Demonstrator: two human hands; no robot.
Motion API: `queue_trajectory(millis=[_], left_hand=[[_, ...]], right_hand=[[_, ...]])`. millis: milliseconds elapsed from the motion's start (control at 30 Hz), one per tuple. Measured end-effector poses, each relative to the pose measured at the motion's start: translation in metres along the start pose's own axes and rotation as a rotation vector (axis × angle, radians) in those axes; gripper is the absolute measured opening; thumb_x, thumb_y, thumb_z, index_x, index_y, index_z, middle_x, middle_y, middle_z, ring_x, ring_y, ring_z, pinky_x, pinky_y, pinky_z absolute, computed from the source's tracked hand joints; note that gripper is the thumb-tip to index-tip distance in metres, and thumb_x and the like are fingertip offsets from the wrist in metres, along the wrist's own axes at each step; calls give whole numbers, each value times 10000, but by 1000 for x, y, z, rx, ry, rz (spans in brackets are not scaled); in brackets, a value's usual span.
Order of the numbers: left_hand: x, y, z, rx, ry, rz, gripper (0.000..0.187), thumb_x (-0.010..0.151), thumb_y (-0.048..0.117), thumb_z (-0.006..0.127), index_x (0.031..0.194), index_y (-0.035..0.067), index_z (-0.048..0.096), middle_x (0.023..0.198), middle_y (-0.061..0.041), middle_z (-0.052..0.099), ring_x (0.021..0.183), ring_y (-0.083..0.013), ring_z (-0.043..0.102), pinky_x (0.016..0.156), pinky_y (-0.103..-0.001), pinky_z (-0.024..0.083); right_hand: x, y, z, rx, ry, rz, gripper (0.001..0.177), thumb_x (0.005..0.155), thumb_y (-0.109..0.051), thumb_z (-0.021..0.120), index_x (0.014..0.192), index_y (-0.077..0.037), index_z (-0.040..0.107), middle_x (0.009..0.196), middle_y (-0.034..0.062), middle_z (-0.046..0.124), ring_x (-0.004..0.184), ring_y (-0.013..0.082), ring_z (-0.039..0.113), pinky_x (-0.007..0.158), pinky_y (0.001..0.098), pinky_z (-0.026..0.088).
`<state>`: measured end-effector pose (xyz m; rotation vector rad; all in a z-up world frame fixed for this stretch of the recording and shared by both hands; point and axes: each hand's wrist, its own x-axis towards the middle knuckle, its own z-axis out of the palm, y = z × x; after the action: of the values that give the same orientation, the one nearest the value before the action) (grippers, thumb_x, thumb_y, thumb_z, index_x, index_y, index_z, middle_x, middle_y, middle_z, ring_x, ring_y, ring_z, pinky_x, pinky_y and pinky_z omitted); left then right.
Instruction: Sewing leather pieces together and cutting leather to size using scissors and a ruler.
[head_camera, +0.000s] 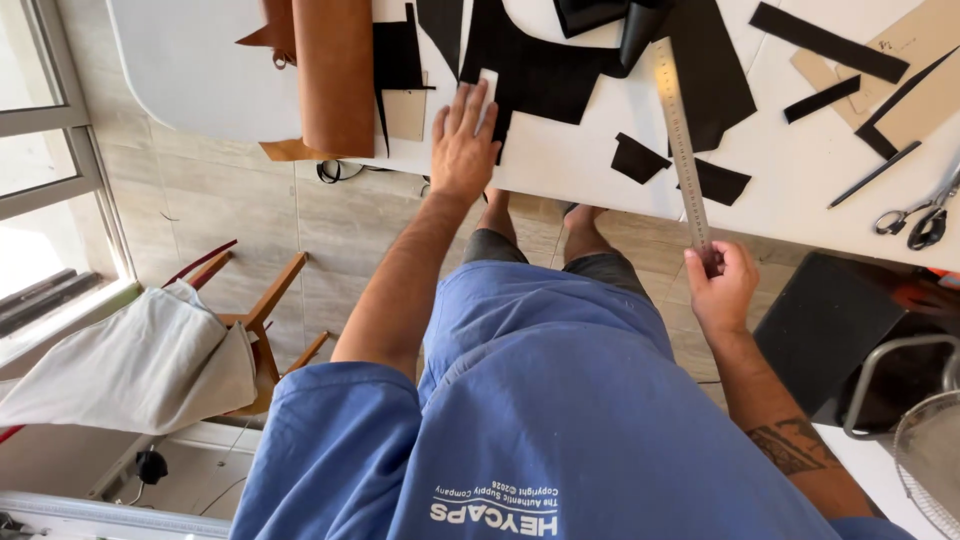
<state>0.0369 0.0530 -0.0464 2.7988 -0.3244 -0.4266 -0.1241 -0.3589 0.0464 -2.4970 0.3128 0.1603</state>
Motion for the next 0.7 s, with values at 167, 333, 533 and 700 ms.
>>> queue_trajectory(millis=[167, 333, 533, 700], left_hand=[[3, -28, -8, -70, 245, 87, 269, 971, 179, 734, 1210, 70, 674, 1592, -98, 404, 1471, -347, 374, 1131, -554, 402], [8, -33, 3, -167, 351, 61, 315, 953, 285, 785, 1164, 82, 667, 1571, -65, 434, 1463, -345, 404, 1126, -557, 419], [-4, -24, 10, -340, 420, 80, 283, 1115, 291, 584, 1237, 50, 668, 1584, -87, 432, 1514, -366, 370, 1220, -590, 378], [1, -21, 6, -315, 461, 63, 386, 1142, 296, 426, 1239, 8, 665, 1550, -134, 465, 1489, -391, 414, 1243, -577, 363]], right_hand=[[17, -8, -4, -83, -108, -277, 241, 976, -155, 810, 1012, 59, 707, 941, 155, 632, 810, 275, 588, 703, 405, 496], [67, -9, 6, -71, -173, -462, 225, 993, -93, 812, 1097, 84, 720, 1059, 192, 626, 904, 332, 631, 794, 425, 542], [120, 28, 25, -141, -245, -663, 305, 975, -70, 860, 1230, 73, 774, 1081, 210, 651, 939, 347, 645, 818, 445, 558], [171, 64, 43, -215, -258, -830, 423, 956, -54, 970, 1344, 27, 820, 1089, 200, 659, 773, 250, 556, 690, 378, 546]])
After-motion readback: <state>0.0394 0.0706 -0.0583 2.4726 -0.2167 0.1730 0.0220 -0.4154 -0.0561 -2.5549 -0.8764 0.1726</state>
